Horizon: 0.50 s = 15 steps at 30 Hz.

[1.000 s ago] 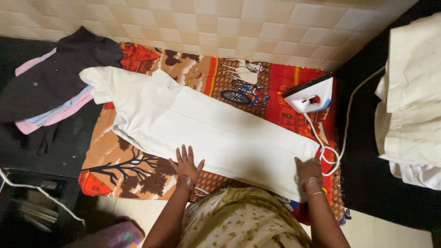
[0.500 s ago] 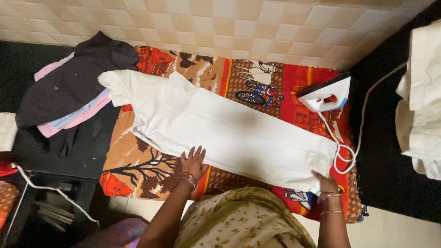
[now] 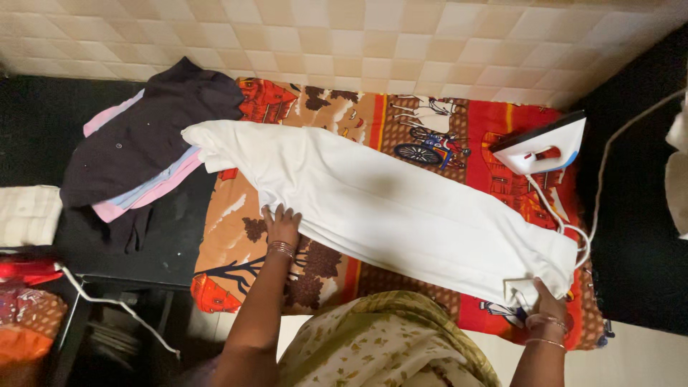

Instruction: The person irons a white pair of trousers on a patterned cloth-covered surface. They repeatedly unfold, smooth, and press different sections of the garment with an electric iron, then fold the trousers into a compact stack.

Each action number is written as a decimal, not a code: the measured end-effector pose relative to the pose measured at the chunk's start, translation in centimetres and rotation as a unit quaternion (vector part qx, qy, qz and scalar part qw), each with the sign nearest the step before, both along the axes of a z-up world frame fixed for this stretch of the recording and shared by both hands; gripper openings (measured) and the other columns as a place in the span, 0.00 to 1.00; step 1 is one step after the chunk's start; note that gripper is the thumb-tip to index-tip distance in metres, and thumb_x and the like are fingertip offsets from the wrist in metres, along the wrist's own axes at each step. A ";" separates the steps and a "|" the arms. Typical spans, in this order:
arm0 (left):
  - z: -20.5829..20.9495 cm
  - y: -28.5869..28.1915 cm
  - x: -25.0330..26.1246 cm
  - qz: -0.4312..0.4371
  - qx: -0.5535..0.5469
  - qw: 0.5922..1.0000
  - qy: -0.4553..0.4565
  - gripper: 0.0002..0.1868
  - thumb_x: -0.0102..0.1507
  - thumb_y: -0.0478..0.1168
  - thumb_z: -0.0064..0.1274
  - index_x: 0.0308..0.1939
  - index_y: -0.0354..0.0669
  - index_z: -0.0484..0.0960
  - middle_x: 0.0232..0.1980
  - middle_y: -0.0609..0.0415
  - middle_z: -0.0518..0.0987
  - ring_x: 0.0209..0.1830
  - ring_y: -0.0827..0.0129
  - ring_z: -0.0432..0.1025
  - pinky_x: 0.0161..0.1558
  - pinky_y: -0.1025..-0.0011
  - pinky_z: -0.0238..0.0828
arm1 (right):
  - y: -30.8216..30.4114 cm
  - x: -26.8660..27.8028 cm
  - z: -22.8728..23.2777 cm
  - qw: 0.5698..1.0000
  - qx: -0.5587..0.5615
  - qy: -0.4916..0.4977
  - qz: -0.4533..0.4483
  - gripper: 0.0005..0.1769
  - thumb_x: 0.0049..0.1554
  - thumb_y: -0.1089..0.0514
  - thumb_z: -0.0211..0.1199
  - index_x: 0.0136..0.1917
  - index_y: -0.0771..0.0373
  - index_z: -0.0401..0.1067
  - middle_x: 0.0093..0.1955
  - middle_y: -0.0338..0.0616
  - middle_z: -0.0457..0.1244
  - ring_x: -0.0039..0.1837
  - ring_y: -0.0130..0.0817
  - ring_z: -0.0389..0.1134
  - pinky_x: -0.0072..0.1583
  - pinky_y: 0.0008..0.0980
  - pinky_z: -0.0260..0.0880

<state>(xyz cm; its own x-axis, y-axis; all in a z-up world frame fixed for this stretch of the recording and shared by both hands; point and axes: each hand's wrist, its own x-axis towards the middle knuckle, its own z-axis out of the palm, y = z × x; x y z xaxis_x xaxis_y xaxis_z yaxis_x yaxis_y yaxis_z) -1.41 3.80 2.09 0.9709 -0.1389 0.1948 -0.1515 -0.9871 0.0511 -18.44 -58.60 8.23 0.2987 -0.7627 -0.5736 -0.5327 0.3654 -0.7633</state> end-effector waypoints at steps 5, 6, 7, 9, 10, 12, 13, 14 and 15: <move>6.7 -2.8 2.1 -0.075 -0.096 0.992 -0.030 0.20 0.49 0.28 0.55 0.45 0.45 0.86 0.48 0.50 0.85 0.63 0.54 0.73 0.76 0.42 0.42 | -0.2 0.6 1.6 0.991 -0.054 -0.114 -0.048 0.18 0.59 0.55 0.70 0.60 0.61 0.73 0.42 0.36 0.61 0.38 0.31 0.61 0.38 0.35 0.62; 8.2 -3.8 2.2 -0.117 -0.141 0.981 -0.058 0.21 0.50 0.28 0.54 0.47 0.43 0.85 0.48 0.50 0.84 0.60 0.54 0.74 0.74 0.45 0.49 | -0.7 0.6 2.3 0.985 -0.067 -0.145 -0.066 0.17 0.59 0.56 0.70 0.60 0.61 0.73 0.44 0.37 0.63 0.40 0.31 0.63 0.39 0.35 0.64; 9.5 -4.6 1.9 -0.157 -0.186 0.966 -0.083 0.21 0.51 0.27 0.53 0.48 0.41 0.84 0.48 0.49 0.83 0.56 0.55 0.74 0.73 0.48 0.55 | -0.9 0.1 2.8 0.978 -0.081 -0.172 -0.080 0.17 0.59 0.57 0.69 0.61 0.61 0.73 0.46 0.38 0.65 0.41 0.31 0.66 0.41 0.35 0.67; 10.9 -6.5 0.6 -0.223 -0.233 0.940 -0.112 0.21 0.51 0.29 0.53 0.49 0.40 0.84 0.46 0.49 0.82 0.50 0.53 0.75 0.65 0.51 0.64 | -1.2 -0.7 3.8 0.961 -0.111 -0.230 -0.102 0.17 0.60 0.59 0.67 0.62 0.60 0.74 0.50 0.40 0.68 0.45 0.32 0.71 0.45 0.34 0.72; 11.0 -7.8 -0.4 -0.250 -0.235 0.932 -0.117 0.21 0.51 0.31 0.53 0.48 0.41 0.84 0.43 0.49 0.81 0.48 0.52 0.74 0.58 0.52 0.67 | -1.2 -1.1 4.2 0.952 -0.127 -0.257 -0.104 0.17 0.60 0.60 0.66 0.63 0.60 0.74 0.53 0.41 0.70 0.47 0.32 0.73 0.46 0.34 0.75; 9.6 -10.5 -2.5 -0.330 -0.258 0.904 -0.086 0.21 0.50 0.31 0.50 0.48 0.42 0.82 0.48 0.50 0.82 0.49 0.55 0.75 0.57 0.54 0.69 | -0.3 -1.2 4.1 0.936 -0.159 -0.301 -0.088 0.18 0.60 0.62 0.64 0.64 0.59 0.75 0.57 0.43 0.73 0.50 0.33 0.78 0.50 0.34 0.80; 8.2 -11.8 -3.3 -0.339 -0.261 0.902 -0.053 0.17 0.52 0.36 0.54 0.45 0.41 0.82 0.46 0.48 0.82 0.48 0.54 0.75 0.54 0.53 0.68 | 0.4 -1.7 3.9 0.926 -0.187 -0.324 -0.060 0.19 0.61 0.63 0.62 0.65 0.61 0.74 0.60 0.45 0.73 0.53 0.34 0.78 0.53 0.36 0.79; 6.4 -12.6 -3.9 -0.348 -0.265 0.899 -0.019 0.15 0.53 0.42 0.58 0.42 0.41 0.82 0.43 0.47 0.82 0.46 0.52 0.75 0.52 0.51 0.68 | 1.3 -1.9 3.4 0.921 -0.202 -0.330 -0.040 0.19 0.61 0.63 0.63 0.66 0.63 0.73 0.60 0.46 0.72 0.54 0.35 0.76 0.55 0.36 0.77; 4.4 -13.0 -4.0 -0.326 -0.197 0.920 0.096 0.13 0.57 0.42 0.55 0.44 0.43 0.81 0.44 0.47 0.82 0.47 0.52 0.76 0.51 0.52 0.70 | 2.7 -1.7 2.5 0.926 -0.227 -0.302 0.005 0.20 0.61 0.63 0.63 0.66 0.65 0.71 0.61 0.46 0.71 0.55 0.37 0.74 0.56 0.37 0.75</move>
<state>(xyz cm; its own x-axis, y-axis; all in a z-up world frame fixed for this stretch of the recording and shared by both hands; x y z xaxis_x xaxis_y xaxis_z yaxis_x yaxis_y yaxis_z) -5.45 -9.23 6.50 0.7286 -0.6587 0.1877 -0.6549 -0.5897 0.4726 -20.19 -55.92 10.71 0.4685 -0.8798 0.0802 0.0402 -0.0695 -0.9968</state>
